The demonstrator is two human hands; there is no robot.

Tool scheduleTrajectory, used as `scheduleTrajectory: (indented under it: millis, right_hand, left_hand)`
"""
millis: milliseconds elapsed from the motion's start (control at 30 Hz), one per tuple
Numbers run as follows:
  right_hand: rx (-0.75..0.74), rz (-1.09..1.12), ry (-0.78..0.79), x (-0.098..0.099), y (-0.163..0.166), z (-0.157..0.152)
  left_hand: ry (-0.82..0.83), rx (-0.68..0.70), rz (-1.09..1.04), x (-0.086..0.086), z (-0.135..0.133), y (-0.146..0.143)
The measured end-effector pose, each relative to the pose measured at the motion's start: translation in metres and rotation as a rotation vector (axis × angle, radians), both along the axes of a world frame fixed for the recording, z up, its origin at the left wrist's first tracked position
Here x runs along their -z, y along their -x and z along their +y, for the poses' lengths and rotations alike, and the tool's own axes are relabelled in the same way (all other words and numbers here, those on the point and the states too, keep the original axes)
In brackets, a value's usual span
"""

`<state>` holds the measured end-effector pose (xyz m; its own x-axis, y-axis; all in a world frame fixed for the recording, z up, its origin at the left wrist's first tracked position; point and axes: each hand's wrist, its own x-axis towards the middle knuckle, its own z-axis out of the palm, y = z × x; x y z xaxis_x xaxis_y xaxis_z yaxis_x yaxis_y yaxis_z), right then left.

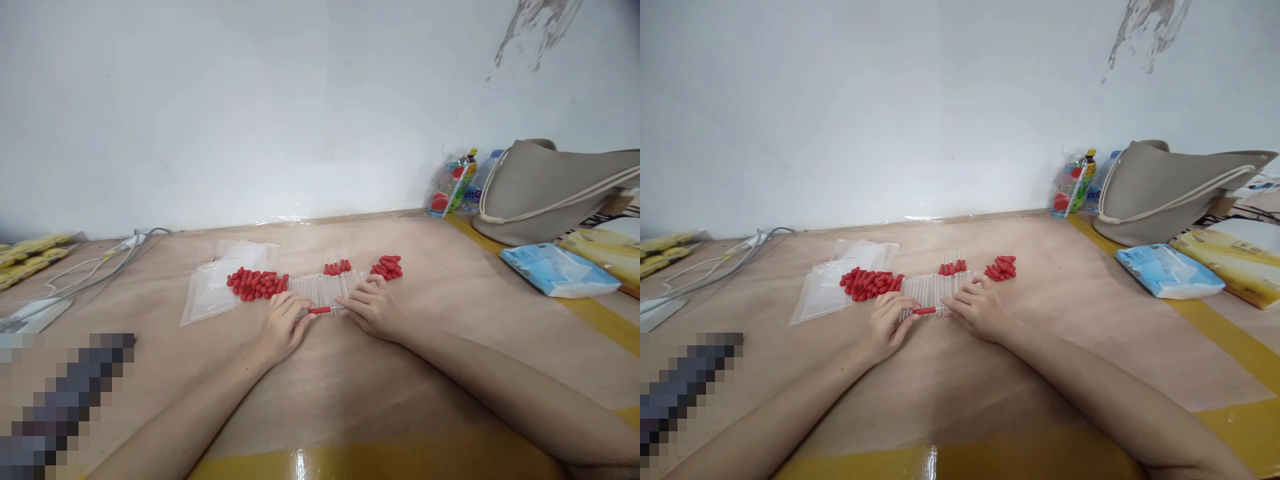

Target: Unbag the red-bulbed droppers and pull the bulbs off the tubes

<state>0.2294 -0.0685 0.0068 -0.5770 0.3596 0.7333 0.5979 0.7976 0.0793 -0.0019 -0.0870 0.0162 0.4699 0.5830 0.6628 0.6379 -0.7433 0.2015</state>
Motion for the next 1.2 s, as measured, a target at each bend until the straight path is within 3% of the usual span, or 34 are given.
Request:
scheduleTrajectory:
  millis: [433,900,1200]
  right_hand:
    - [-0.06,0.052,0.176,0.003,0.016,-0.012]
    - [-0.195,-0.072,-0.122,-0.001,0.011,-0.015]
    - [-0.242,-0.129,-0.185,-0.006,0.01,-0.017]
  left_hand:
    - [-0.075,0.022,0.178,-0.001,-0.003,-0.016]
    - [-0.057,0.071,0.301,-0.002,-0.009,-0.013]
    - [-0.037,0.11,0.25,0.0,-0.01,-0.011]
